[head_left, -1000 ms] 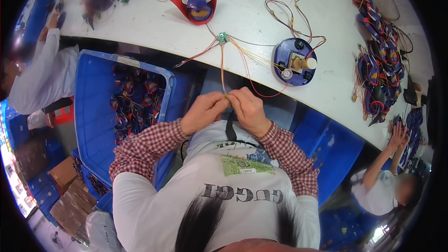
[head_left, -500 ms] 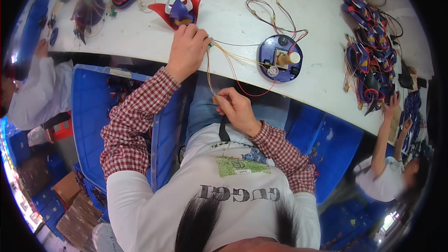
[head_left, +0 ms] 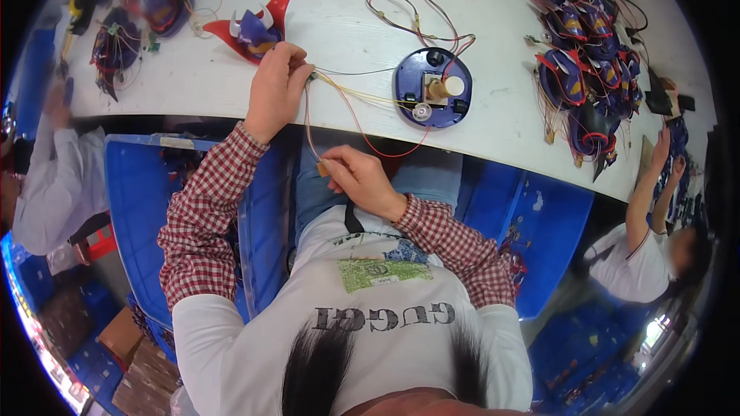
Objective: Assembling and testing electronic components at a workbench.
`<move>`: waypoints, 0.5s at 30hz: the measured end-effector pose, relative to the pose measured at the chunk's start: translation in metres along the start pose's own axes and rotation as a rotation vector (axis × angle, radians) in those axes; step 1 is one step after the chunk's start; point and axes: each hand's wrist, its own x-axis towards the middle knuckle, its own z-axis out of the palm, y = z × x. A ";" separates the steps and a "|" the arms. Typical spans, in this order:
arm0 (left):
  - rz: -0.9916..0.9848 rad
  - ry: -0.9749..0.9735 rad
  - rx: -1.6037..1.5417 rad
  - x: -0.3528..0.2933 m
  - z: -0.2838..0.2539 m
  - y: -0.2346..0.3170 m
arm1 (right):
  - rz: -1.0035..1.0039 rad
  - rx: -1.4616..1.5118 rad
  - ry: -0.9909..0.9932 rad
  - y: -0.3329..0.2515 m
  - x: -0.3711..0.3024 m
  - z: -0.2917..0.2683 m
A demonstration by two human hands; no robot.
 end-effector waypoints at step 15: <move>0.052 -0.003 -0.054 -0.001 0.003 -0.006 | 0.094 0.125 0.006 0.005 0.004 0.001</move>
